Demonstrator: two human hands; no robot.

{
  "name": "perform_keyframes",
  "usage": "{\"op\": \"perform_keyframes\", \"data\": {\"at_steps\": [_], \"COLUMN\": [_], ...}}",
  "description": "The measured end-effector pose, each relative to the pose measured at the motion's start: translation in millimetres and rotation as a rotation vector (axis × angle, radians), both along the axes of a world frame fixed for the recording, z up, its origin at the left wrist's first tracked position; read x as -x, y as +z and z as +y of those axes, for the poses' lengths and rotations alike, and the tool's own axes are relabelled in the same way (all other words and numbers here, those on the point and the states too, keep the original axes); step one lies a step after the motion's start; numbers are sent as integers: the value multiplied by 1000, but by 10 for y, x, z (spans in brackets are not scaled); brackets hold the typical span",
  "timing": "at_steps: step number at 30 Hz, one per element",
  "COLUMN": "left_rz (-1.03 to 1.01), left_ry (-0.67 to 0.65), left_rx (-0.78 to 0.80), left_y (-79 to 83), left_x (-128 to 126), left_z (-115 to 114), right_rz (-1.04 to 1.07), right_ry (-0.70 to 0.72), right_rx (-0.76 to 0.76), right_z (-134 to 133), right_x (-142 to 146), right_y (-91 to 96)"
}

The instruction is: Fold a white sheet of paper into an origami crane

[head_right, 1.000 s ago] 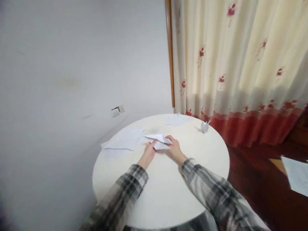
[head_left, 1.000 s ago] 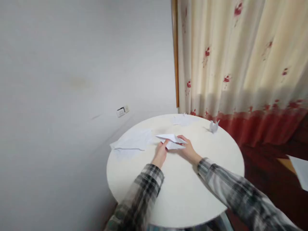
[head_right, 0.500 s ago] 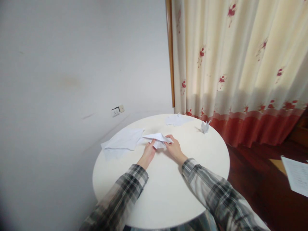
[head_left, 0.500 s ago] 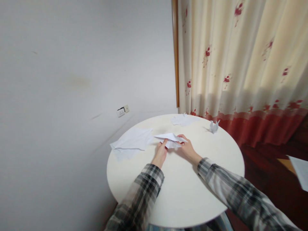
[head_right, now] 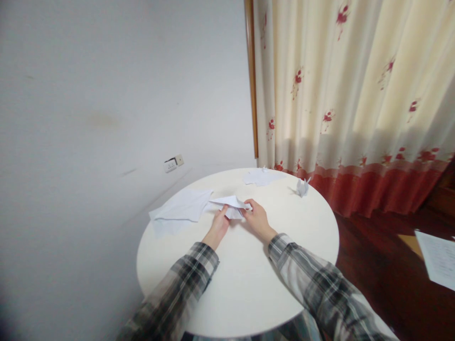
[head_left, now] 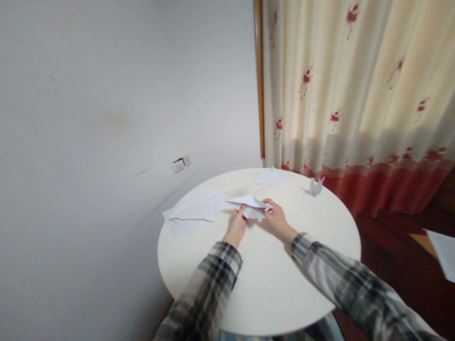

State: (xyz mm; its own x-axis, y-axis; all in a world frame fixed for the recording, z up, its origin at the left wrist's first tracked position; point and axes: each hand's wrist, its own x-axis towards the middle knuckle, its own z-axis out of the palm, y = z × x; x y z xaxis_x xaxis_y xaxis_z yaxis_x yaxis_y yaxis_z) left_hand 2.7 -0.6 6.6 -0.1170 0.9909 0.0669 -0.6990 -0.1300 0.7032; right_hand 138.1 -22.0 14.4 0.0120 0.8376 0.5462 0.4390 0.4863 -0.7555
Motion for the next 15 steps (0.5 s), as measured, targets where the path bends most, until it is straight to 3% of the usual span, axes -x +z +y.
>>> {"op": "perform_keyframes", "data": {"at_steps": [15], "left_rz": [-13], "left_ry": [33], "left_rx": [29], "left_y": [-31], "left_x": [12], "left_z": [50], "right_rz": [-80], "right_ry": [-44], "right_rx": [-22], "right_z": [-9], "right_x": [15], "right_y": [28]}}
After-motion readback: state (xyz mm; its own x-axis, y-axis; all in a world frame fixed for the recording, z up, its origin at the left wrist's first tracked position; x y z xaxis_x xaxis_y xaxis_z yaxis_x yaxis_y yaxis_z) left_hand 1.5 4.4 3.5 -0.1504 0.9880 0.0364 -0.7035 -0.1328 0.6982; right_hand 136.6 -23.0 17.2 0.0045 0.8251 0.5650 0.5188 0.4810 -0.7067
